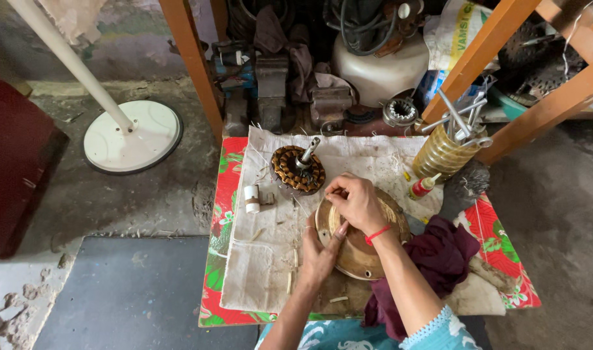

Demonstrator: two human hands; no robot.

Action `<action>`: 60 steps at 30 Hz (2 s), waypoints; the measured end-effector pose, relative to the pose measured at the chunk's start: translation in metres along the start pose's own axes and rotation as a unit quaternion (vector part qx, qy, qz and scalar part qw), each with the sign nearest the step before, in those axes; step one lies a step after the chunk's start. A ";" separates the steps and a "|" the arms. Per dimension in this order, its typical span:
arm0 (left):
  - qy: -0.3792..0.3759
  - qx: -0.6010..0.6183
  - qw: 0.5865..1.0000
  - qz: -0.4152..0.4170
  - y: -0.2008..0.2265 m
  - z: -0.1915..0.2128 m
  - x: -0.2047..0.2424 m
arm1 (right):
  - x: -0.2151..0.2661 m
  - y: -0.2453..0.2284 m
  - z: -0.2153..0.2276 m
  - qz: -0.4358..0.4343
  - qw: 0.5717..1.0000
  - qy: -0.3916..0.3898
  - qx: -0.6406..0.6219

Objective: The person wipes a circular metal motor part with a purple cloth, then flips it over to wipe the other side. The person also handles a separate copper-colored motor component and a small white plastic piece on the table.

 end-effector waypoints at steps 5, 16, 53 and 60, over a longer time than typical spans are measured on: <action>-0.123 -0.020 0.988 0.087 0.000 0.017 -0.031 | 0.002 0.003 0.002 -0.003 0.999 0.026 0.025; -0.130 -0.069 0.989 0.009 0.016 0.008 -0.027 | -0.001 0.011 -0.001 -0.025 1.000 0.007 0.000; -0.060 -0.168 0.983 0.039 -0.009 0.015 -0.035 | -0.003 0.024 -0.004 -0.079 0.991 0.009 0.108; -0.073 -0.139 0.988 0.010 -0.017 0.019 -0.036 | -0.004 0.017 -0.005 -0.030 0.981 0.021 0.189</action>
Point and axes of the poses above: each hand's wrist, its own x-axis away from the middle knuckle, its own z-axis out of the back of the hand, y = z × x, the point moved 3 cm from there along -x, towards the middle knuckle, and after that the axes turned 13 degrees about x, right-handed, at the moved point
